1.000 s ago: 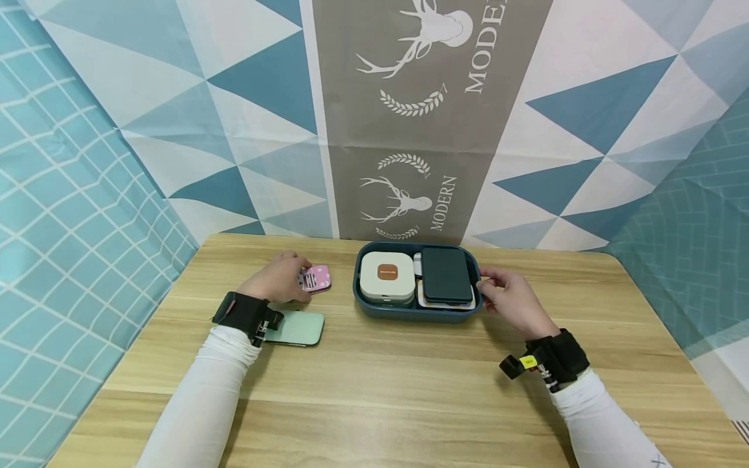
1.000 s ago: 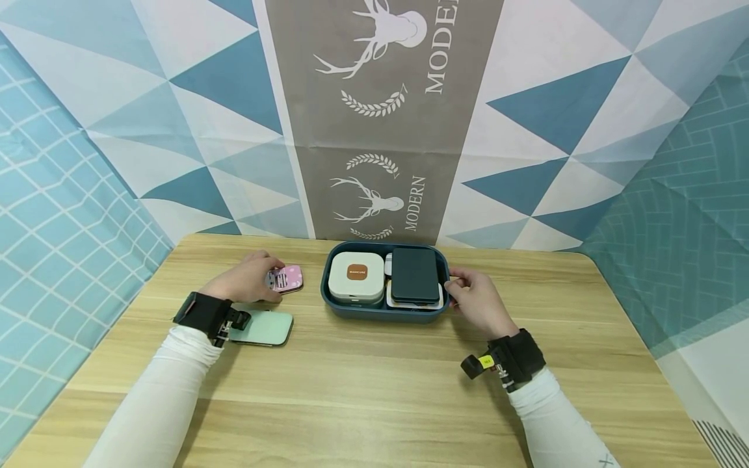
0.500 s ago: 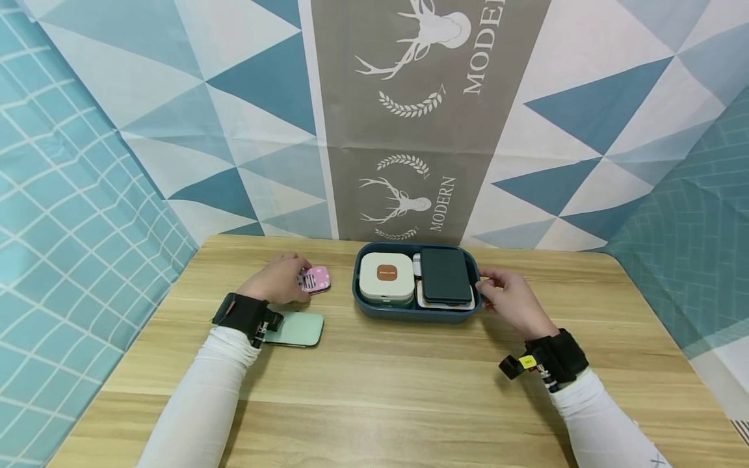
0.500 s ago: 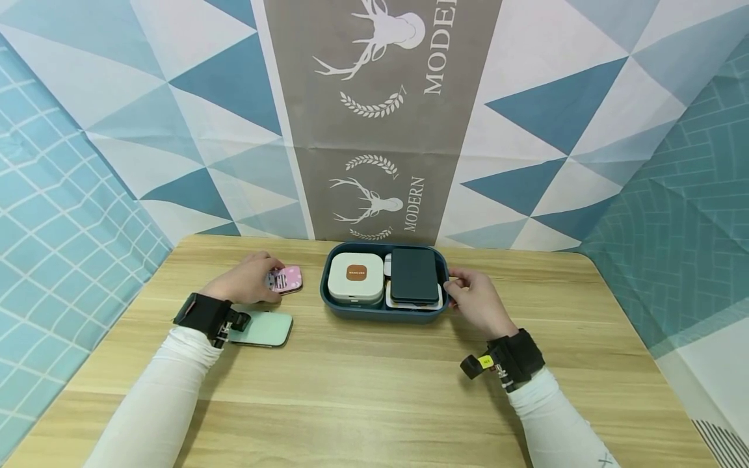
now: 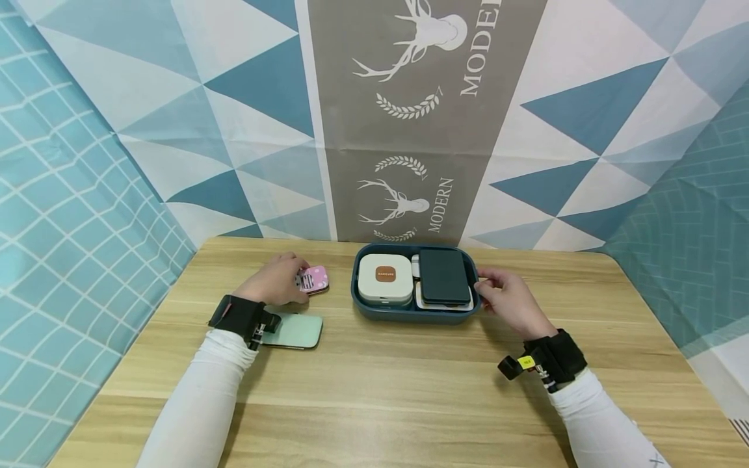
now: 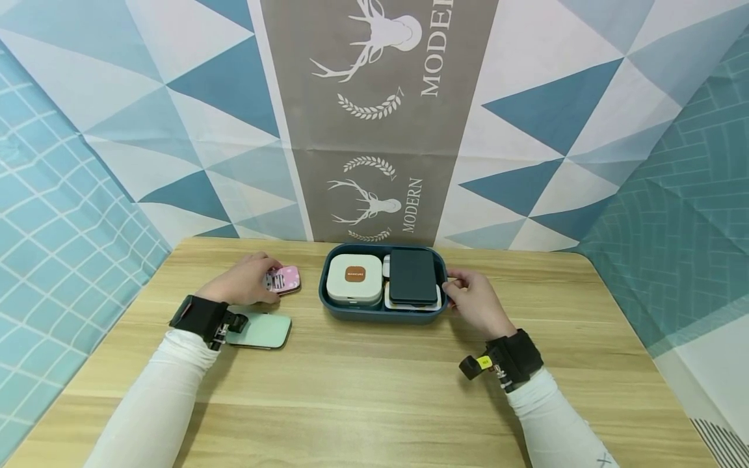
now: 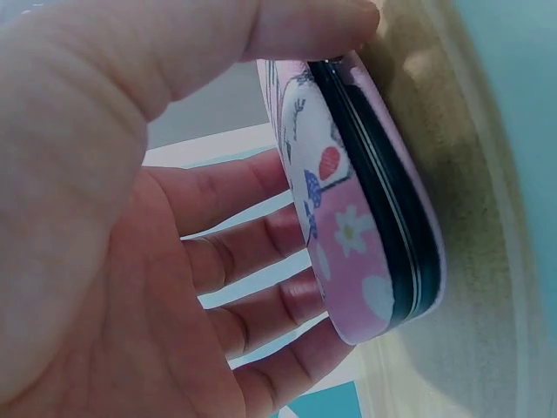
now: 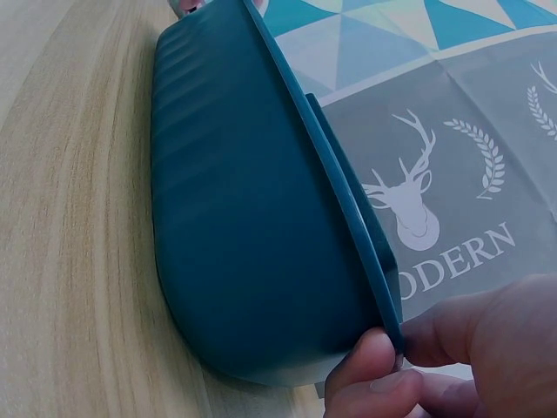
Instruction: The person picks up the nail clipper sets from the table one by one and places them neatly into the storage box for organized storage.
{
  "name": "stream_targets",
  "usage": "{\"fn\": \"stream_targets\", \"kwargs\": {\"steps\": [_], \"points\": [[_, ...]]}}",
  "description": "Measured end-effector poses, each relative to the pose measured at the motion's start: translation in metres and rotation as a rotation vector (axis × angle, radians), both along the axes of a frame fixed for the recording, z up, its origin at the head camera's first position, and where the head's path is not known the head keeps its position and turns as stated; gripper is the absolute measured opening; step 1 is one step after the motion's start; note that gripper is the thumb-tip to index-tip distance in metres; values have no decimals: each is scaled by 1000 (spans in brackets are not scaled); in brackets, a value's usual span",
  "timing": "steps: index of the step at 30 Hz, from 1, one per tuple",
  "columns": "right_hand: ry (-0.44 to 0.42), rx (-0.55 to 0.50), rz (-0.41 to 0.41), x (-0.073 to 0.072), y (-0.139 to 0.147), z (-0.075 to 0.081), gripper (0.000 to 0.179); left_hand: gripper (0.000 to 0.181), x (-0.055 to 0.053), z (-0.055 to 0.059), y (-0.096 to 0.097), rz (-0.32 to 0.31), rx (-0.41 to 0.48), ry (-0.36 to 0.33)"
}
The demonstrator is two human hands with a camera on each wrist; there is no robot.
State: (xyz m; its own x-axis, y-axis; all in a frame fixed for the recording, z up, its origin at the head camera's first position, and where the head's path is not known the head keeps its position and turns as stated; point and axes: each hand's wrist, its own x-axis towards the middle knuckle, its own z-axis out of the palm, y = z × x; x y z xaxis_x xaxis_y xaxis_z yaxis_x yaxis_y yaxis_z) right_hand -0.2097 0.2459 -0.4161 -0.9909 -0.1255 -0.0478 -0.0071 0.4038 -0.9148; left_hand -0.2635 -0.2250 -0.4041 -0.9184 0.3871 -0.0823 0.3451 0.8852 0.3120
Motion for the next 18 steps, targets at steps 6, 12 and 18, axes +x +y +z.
{"fn": "stream_targets", "kwargs": {"steps": [6,12,18], "points": [[7,10,-1,0,0,0,45,67,3,5,0,-1,2,12],[6,11,-2,0,0,0,45,67,3,7,-1,7,-3,27],[4,5,-3,-1,0,-1,45,65,4,11,0,15,4,34]]}}
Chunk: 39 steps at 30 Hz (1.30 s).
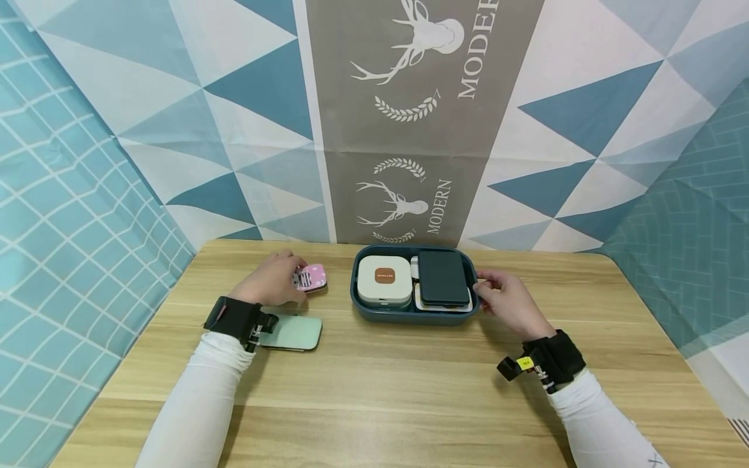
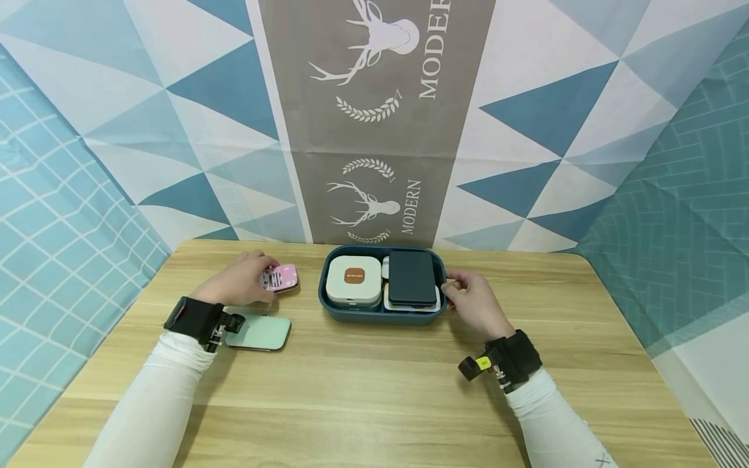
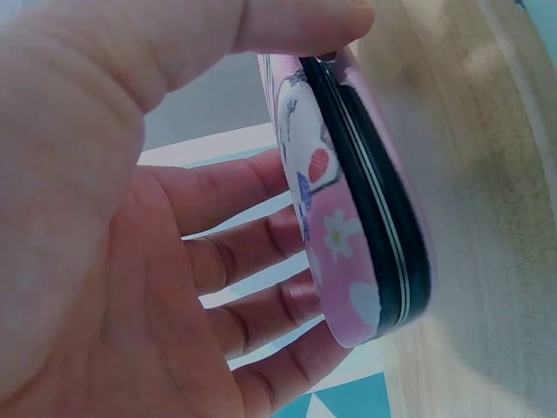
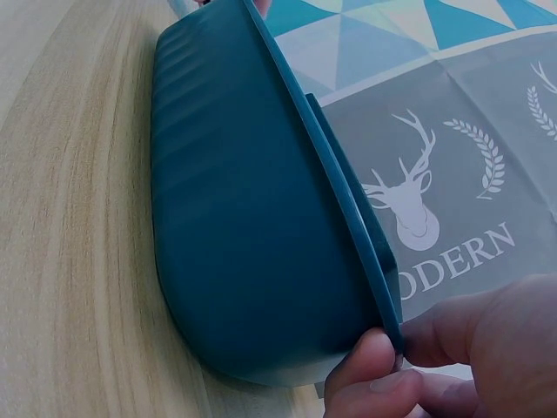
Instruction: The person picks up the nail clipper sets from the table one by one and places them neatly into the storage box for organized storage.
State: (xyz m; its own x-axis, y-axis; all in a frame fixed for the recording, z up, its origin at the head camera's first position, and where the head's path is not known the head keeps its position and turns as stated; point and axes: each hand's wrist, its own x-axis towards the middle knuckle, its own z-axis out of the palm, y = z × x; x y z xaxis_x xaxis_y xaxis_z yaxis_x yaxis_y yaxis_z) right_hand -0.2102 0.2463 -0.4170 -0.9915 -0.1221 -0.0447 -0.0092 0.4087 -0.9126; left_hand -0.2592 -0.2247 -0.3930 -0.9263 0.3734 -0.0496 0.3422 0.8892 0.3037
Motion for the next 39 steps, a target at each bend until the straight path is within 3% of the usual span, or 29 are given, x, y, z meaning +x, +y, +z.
{"fn": "stream_targets", "kwargs": {"steps": [19,39], "points": [[5,3,10,2,1,-1,44,64,3,17,2,-30,26,70],[5,8,2,0,1,0,45,59,4,38,11,-45,-9,114]]}}
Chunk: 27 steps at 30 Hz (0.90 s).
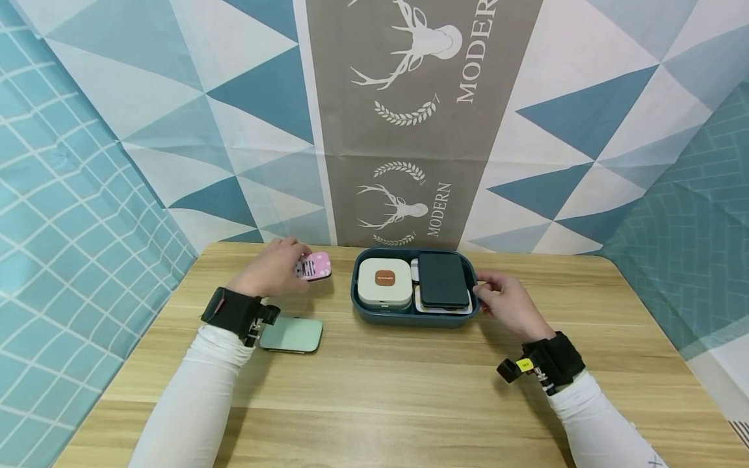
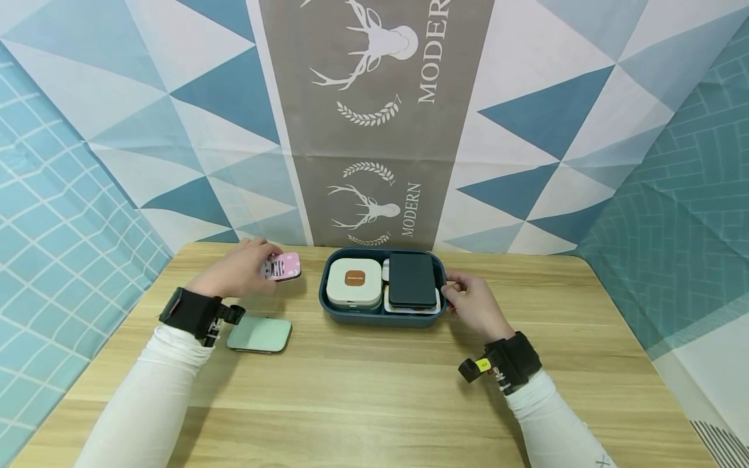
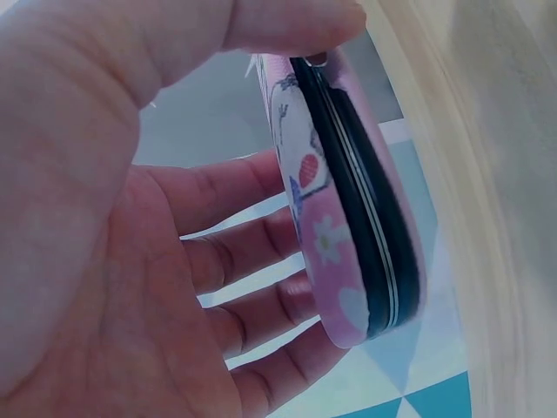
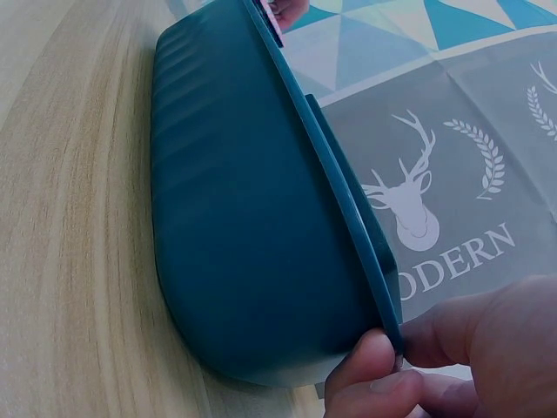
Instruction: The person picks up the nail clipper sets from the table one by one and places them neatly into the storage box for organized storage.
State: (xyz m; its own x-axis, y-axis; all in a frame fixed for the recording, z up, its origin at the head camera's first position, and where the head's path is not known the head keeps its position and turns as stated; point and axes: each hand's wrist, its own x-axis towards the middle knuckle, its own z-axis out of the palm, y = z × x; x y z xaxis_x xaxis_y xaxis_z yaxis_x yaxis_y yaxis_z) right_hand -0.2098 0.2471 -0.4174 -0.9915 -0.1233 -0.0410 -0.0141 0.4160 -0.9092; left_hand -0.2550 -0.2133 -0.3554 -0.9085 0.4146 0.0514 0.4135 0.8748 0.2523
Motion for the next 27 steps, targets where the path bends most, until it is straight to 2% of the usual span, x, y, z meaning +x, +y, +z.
{"fn": "stream_targets", "kwargs": {"steps": [17,27], "points": [[-17,-12,-6,0,0,0,45,56,0,11,7,-42,2,38],[-15,0,-6,0,-1,1,45,55,-5,15,14,-65,-11,59]]}}
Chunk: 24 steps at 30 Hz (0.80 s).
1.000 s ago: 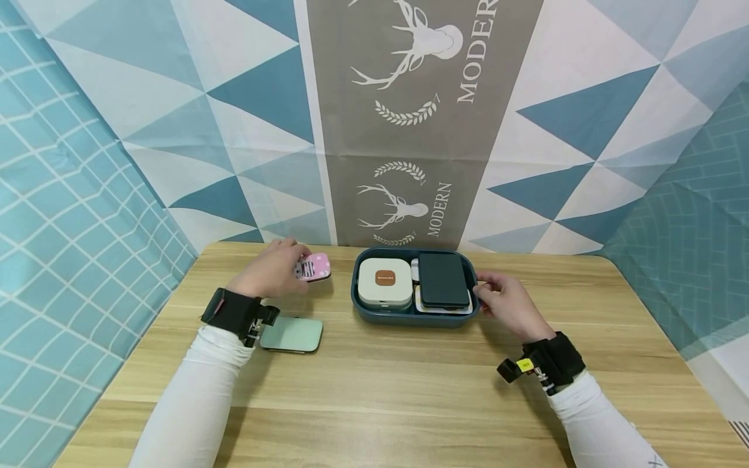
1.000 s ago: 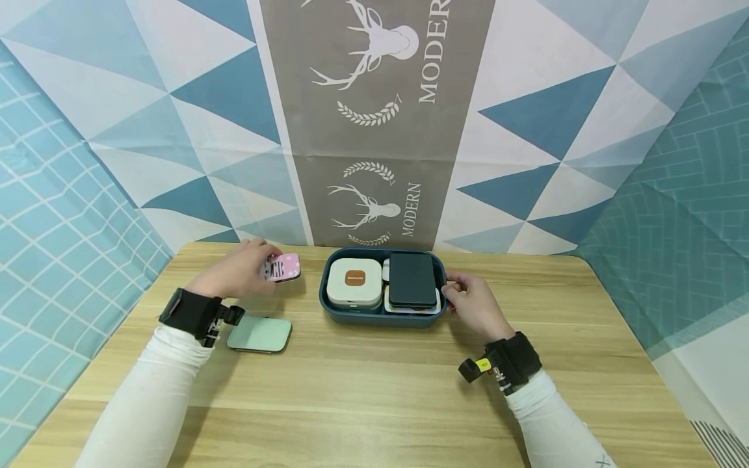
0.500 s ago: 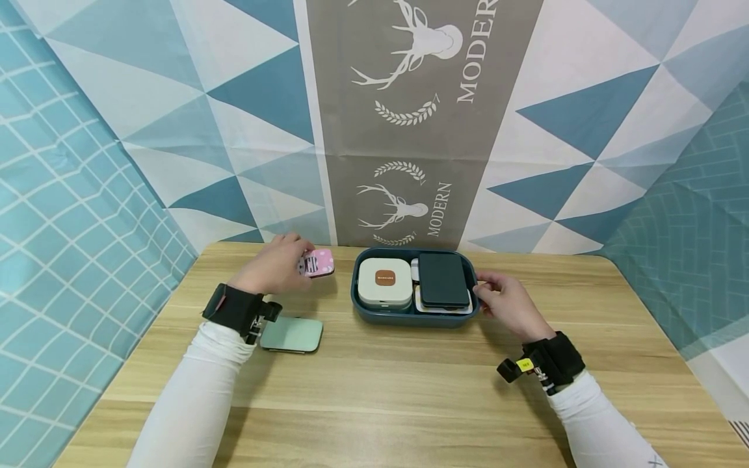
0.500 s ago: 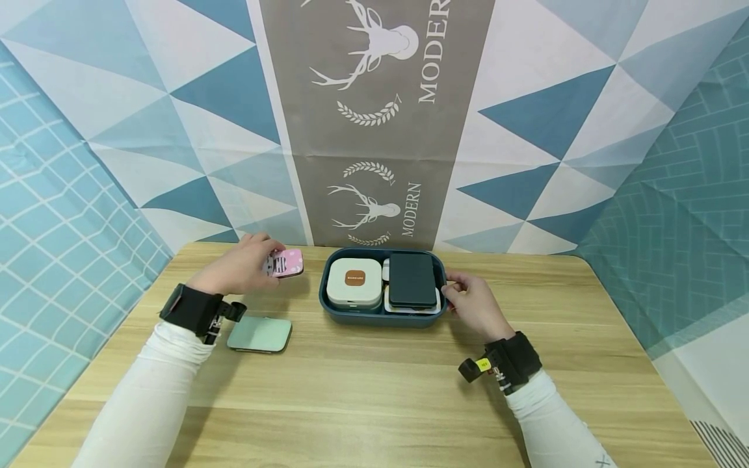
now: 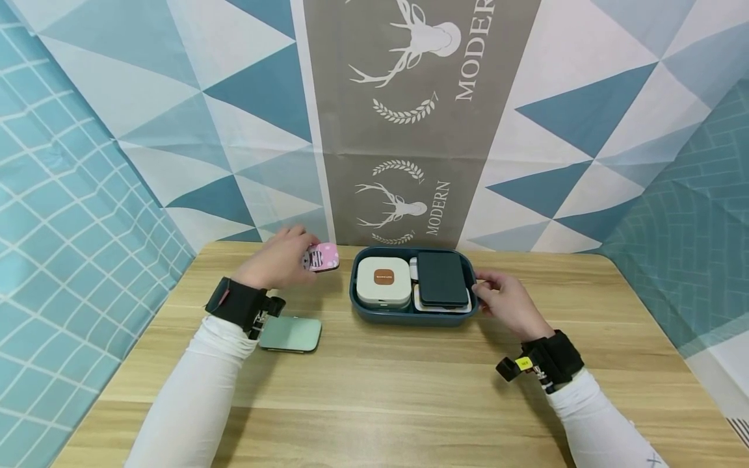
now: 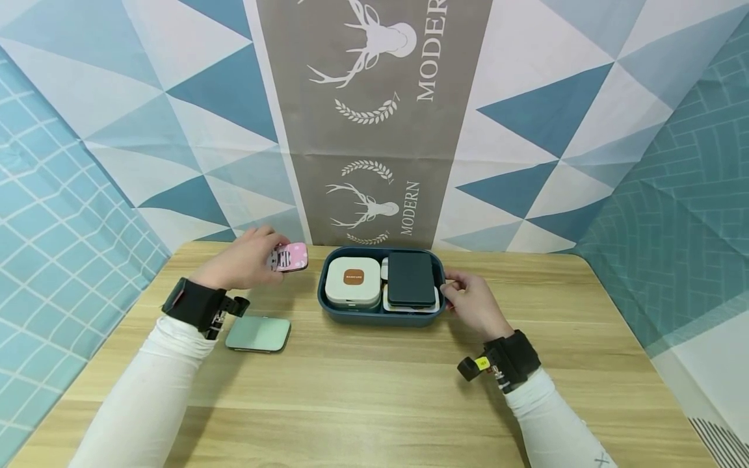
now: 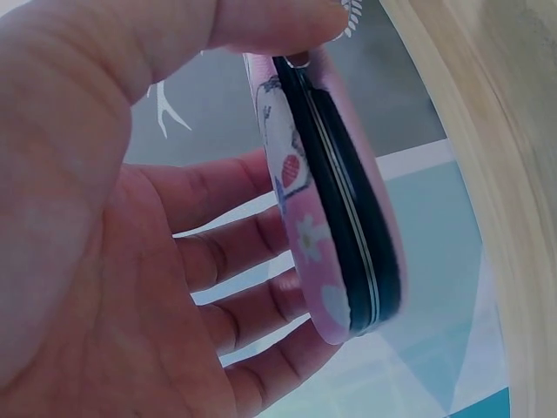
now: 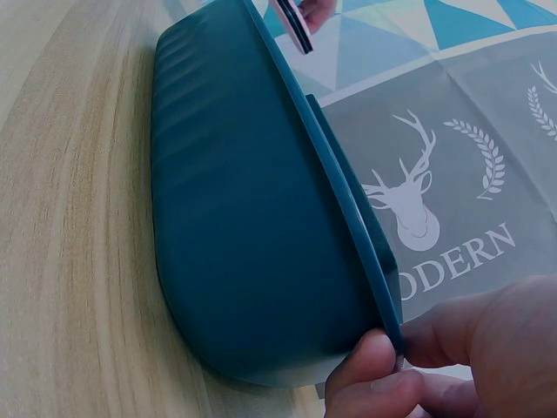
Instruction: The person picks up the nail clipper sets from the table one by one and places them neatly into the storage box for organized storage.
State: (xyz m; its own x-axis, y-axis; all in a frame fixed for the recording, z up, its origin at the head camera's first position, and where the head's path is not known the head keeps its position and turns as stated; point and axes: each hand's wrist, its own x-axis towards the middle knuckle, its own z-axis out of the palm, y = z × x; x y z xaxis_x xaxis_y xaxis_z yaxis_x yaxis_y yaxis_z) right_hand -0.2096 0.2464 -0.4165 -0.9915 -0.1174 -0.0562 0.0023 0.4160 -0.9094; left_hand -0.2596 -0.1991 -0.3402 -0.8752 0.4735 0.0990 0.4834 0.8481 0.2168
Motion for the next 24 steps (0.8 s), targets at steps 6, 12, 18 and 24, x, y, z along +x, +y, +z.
{"fn": "stream_targets", "kwargs": {"steps": [6,12,18,24], "points": [[4,5,2,-1,0,-1,46,56,-1,5,6,4,-1,6],[4,3,1,-1,0,-1,46,57,-3,8,14,12,-14,4],[9,1,2,-1,0,-1,44,58,-4,11,20,2,-14,8],[12,1,4,-1,0,-1,44,59,-5,15,28,-12,-12,11]]}}
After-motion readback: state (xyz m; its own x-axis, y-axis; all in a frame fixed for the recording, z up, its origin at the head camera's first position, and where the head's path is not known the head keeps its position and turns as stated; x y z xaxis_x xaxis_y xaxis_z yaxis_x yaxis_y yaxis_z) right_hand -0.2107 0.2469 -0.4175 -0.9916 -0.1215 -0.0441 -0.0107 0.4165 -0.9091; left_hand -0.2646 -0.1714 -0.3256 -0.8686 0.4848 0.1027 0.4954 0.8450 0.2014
